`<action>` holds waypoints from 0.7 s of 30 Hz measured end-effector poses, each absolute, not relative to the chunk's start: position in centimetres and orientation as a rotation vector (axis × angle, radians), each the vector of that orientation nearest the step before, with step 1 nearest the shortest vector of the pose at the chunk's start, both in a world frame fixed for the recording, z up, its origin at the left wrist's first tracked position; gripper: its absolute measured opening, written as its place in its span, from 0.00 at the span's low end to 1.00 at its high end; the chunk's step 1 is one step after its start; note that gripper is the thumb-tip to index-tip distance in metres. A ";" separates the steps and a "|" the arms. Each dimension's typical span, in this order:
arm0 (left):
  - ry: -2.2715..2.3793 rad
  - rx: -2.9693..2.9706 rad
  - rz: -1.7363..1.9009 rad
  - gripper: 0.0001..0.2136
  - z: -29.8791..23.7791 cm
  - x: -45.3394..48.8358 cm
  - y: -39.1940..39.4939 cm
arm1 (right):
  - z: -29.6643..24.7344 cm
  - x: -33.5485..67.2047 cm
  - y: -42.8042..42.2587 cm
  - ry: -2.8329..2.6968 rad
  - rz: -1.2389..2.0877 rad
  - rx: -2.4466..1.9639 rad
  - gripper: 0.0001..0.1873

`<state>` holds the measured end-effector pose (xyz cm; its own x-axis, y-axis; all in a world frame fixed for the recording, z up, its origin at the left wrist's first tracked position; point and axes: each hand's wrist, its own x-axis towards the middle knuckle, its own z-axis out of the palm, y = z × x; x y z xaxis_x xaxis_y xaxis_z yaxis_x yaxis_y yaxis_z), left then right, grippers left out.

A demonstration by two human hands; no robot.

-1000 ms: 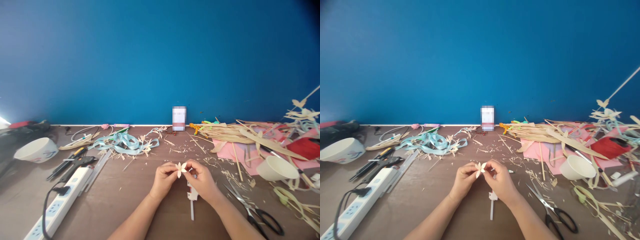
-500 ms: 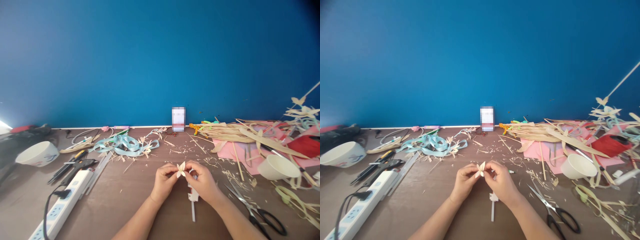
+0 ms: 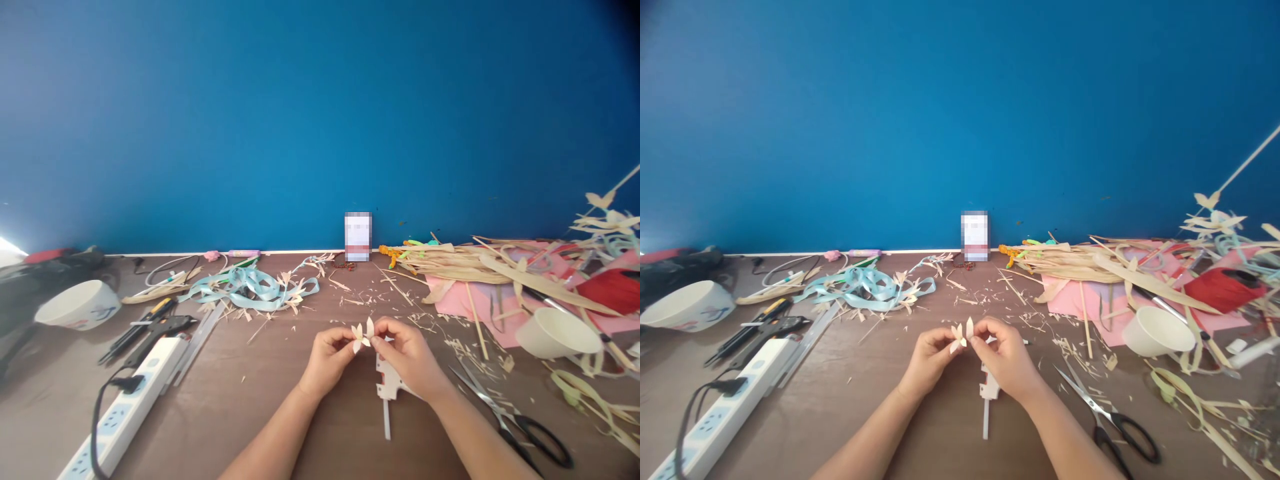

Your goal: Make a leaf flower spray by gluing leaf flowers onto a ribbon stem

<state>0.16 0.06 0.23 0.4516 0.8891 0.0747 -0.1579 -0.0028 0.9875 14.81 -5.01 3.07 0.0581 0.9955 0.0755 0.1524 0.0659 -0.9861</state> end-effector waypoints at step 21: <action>0.735 0.991 0.991 0.05 0.6 0.7 -0.4 | 3.9 15.4 -5.0 -1.483 0.938 -1.623 0.06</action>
